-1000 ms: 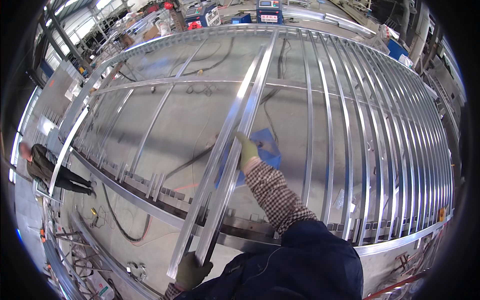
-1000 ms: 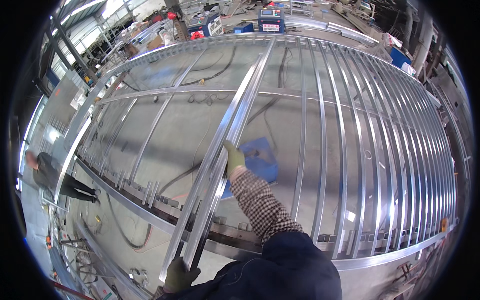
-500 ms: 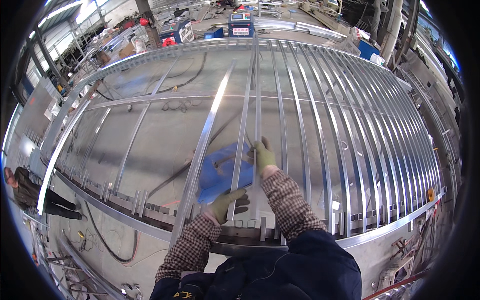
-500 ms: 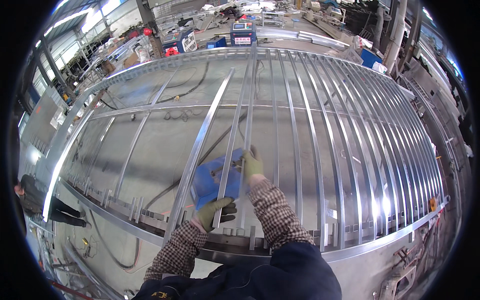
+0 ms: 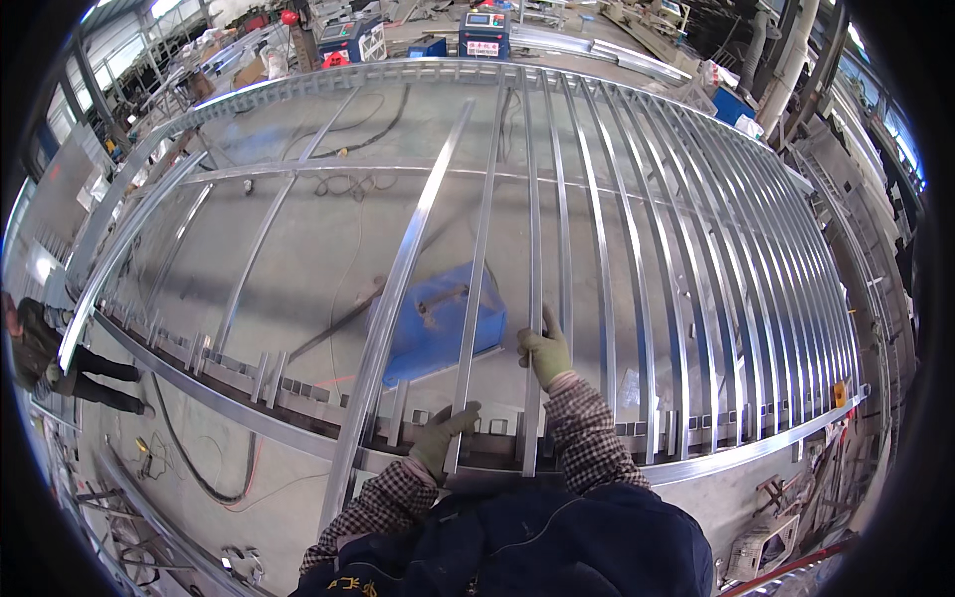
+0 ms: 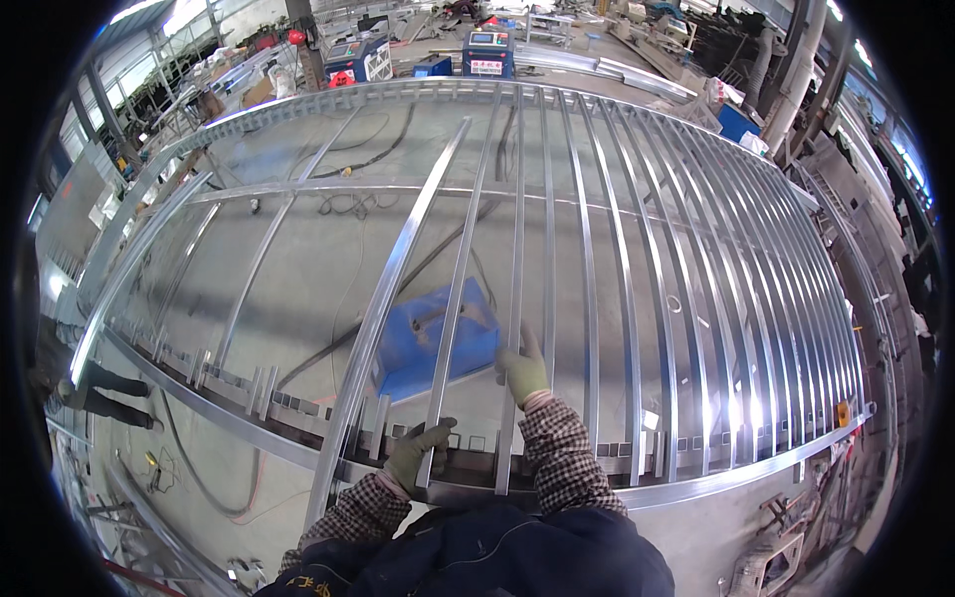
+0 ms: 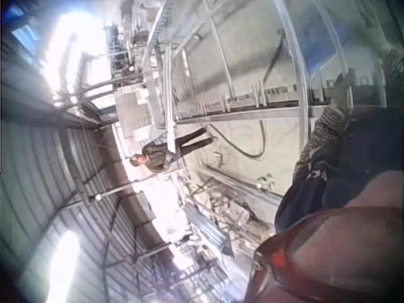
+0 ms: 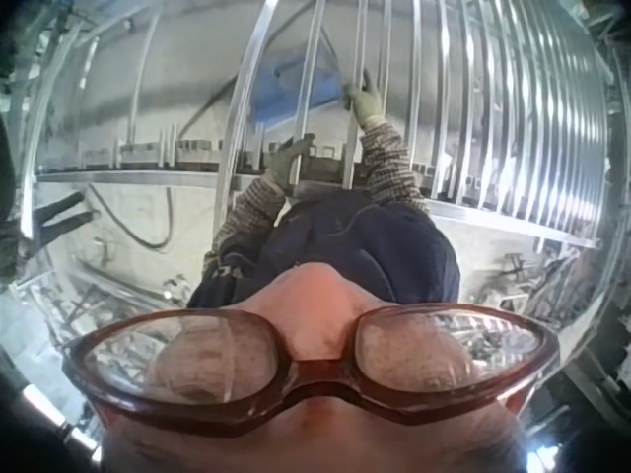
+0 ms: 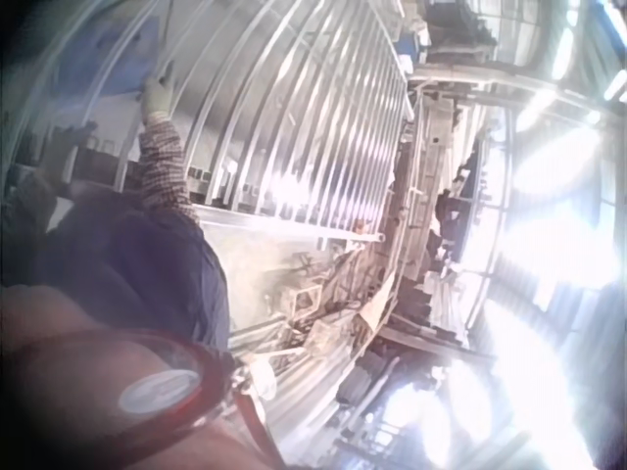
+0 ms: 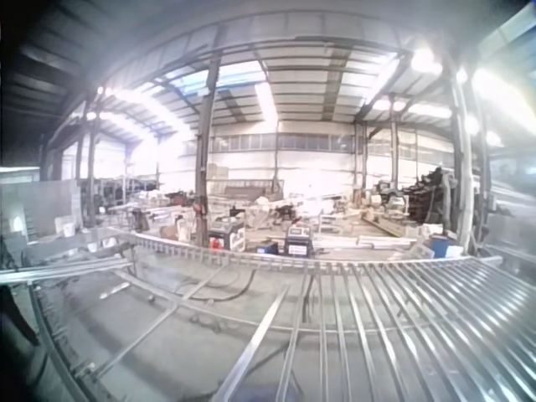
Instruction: The person picks up long metal bars and places them into a metal frame structure. They then use a welding tool to secure the bars in place. The person repeats this process multiple times, adding more bars to the frame.
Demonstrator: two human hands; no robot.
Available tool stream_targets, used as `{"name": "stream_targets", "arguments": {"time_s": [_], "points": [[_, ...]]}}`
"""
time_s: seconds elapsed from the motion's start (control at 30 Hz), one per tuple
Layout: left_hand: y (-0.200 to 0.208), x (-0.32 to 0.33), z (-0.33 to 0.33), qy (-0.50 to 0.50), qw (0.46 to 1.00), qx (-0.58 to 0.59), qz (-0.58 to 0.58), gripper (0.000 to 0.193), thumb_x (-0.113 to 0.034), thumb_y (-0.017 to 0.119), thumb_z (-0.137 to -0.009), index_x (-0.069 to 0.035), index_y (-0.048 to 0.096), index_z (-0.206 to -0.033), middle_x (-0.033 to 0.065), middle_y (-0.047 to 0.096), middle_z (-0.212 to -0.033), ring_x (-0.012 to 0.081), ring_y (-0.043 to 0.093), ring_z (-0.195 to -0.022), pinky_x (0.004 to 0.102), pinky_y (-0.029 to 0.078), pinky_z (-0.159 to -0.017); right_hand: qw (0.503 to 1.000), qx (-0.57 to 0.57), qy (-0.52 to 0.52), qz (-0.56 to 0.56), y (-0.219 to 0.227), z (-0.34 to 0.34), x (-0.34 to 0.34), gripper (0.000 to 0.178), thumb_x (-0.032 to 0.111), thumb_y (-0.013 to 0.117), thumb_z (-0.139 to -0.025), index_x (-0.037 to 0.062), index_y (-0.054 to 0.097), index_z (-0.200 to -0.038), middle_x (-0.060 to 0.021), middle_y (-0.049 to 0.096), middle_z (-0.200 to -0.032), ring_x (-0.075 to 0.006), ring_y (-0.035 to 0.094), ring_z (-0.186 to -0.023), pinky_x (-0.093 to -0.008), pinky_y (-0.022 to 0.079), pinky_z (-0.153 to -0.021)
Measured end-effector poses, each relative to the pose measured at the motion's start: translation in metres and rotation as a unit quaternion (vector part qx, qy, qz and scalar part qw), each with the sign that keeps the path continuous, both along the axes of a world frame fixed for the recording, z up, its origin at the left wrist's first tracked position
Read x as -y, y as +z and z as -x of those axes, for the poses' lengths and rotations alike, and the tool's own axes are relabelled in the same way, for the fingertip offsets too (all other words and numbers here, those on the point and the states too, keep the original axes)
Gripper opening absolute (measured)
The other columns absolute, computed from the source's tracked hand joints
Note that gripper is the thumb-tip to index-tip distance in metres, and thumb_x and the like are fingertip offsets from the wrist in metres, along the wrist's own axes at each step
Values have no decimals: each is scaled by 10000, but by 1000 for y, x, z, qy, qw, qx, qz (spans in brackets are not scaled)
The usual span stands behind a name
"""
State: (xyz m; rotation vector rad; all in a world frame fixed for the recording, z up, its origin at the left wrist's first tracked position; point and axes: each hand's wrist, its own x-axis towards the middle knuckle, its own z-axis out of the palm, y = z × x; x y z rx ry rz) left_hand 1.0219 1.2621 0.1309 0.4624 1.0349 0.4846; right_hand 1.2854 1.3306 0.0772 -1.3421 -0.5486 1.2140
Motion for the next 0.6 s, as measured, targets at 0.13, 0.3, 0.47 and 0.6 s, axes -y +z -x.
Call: {"name": "stream_targets", "arguments": {"time_s": [0.13,0.3,0.47,0.6], "points": [[-1,-7,-6,22,999,40,-22,493,-256,701,-1025,-53,596,-1461,-35,526,-780,106,496,-607,265,430,-543,998,17,29,-48,3,-5,-10,977,3,690,-874,51,180,-1705,-112,667,-812,-210,614,-560,-347,499,-495],[-19,-11,0,-42,979,-71,-186,512,-267,755,-999,-15,605,-1418,55,705,-986,133,672,-746,308,562,-656,997,27,61,-34,-2,-5,-16,979,2,700,-872,34,161,-1689,-135,666,-807,-240,636,-589,-369,527,-546],[-33,-35,13,-196,919,-219,-261,682,-349,816,-883,54,605,-1390,193,728,-1149,303,711,-1038,395,557,-920,998,-1,46,35,-35,12,-20,1015,-29,689,-864,131,143,-1704,-128,659,-907,-226,642,-679,-394,547,-599],[-24,-46,15,-308,780,-398,-373,647,-443,732,-850,50,681,-1266,293,708,-1247,437,673,-1209,468,517,-1047,997,-2,37,71,-55,15,-22,1009,-39,680,-865,177,163,-1704,-112,657,-923,-223,645,-717,-410,562,-622]]}}
